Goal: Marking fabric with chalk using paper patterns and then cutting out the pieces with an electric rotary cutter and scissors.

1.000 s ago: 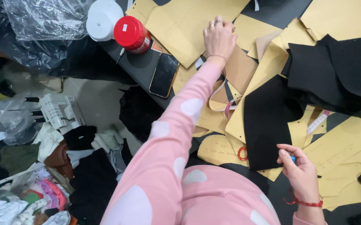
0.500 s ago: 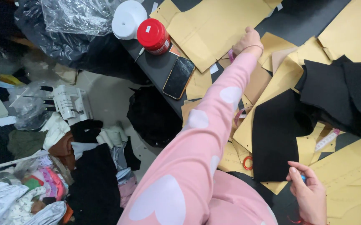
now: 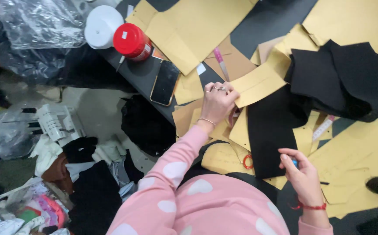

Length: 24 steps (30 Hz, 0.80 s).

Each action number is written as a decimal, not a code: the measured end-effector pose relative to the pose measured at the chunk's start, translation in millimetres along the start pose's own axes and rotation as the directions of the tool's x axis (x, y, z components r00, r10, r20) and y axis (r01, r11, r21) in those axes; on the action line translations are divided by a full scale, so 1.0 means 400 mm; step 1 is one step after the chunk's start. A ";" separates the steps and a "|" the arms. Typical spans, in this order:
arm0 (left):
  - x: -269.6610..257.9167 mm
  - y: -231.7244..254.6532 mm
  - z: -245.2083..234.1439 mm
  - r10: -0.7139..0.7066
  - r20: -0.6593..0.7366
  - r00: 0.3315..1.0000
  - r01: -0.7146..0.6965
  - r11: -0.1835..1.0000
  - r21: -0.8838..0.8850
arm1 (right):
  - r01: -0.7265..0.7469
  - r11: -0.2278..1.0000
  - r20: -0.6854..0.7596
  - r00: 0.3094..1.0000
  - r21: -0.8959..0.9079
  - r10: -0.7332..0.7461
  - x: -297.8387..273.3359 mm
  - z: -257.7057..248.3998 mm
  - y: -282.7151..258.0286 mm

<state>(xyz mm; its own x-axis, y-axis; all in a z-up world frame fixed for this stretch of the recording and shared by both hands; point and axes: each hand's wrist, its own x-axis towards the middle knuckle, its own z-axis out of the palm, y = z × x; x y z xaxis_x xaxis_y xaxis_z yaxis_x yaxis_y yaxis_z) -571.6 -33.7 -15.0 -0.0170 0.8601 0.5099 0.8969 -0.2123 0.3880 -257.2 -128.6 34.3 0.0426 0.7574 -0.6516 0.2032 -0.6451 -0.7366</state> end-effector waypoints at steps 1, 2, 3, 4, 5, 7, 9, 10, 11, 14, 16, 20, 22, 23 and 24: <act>-0.005 -0.006 -0.015 0.064 0.083 0.994 -0.056 0.994 -0.097 | 0.016 1.000 0.040 0.999 -0.001 -0.016 -0.005 0.010 -0.016; -0.011 -0.014 -0.032 0.136 0.158 0.978 -0.104 0.975 -0.198 | 0.032 0.999 0.080 0.996 -0.002 -0.032 -0.011 0.023 -0.032; -0.007 -0.025 -0.046 0.130 0.161 0.978 -0.097 0.976 -0.194 | 0.028 1.000 0.085 0.996 -0.005 -0.027 -0.016 0.025 -0.037; -0.003 -0.037 -0.062 0.123 0.204 0.971 -0.062 0.958 -0.279 | 0.033 0.999 0.072 0.997 -0.015 -0.031 -0.021 0.029 -0.042; 0.003 -0.049 -0.076 0.120 0.246 0.962 -0.024 0.932 -0.361 | 0.038 0.999 0.057 0.998 -0.025 -0.036 -0.025 0.031 -0.049; 0.004 -0.116 -0.068 -0.011 0.223 0.975 0.085 0.942 -0.324 | 0.038 0.999 0.062 0.997 -0.025 -0.036 -0.021 0.017 -0.031; 0.032 -0.195 -0.064 -0.140 0.192 0.971 0.192 0.937 -0.291 | 0.039 0.999 0.065 0.997 -0.023 -0.037 -0.012 0.005 -0.018; 0.057 -0.240 -0.064 -0.275 0.161 0.948 0.307 0.922 -0.236 | 0.029 0.999 0.051 0.998 -0.014 -0.028 -0.008 0.001 -0.011; 0.081 -0.283 -0.063 -0.403 0.124 0.907 0.420 0.888 -0.187 | 0.017 1.000 0.034 0.999 -0.006 -0.017 -0.007 -0.006 -0.004; 0.157 -0.452 -0.020 -0.356 -0.103 0.929 0.353 0.935 -0.044 | -0.001 1.000 0.051 0.999 0.013 0.000 0.007 -0.009 -0.004; 0.218 -0.551 0.009 -0.405 -0.102 0.909 0.407 0.913 0.005 | -0.001 1.000 0.072 0.997 0.004 0.001 0.015 -0.017 0.007; 0.382 -0.741 0.041 -0.531 0.061 0.845 0.462 0.783 0.416 | -0.033 0.998 0.039 0.999 -0.048 0.035 0.082 -0.039 0.072; 0.414 -0.890 0.072 -0.578 0.128 0.806 0.402 0.693 0.599 | -0.025 0.998 0.030 0.999 -0.065 0.027 0.102 -0.083 0.172; 0.434 -0.956 0.099 -0.627 0.181 0.758 0.307 0.587 0.749 | -0.012 0.997 0.015 1.000 -0.081 0.013 0.105 -0.111 0.222; 0.425 -0.984 0.098 -0.624 0.190 0.758 0.302 0.594 0.745 | -0.018 0.997 0.006 1.000 -0.081 0.019 0.110 -0.130 0.258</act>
<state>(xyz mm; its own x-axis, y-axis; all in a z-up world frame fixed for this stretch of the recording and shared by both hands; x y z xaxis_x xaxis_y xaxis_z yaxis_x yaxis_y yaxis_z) -910.4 214.4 -111.0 -0.4882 0.8727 -0.0016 0.8574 0.4793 -0.1877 -183.6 -156.6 -60.9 0.0404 0.7445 -0.6663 0.2807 -0.6485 -0.7076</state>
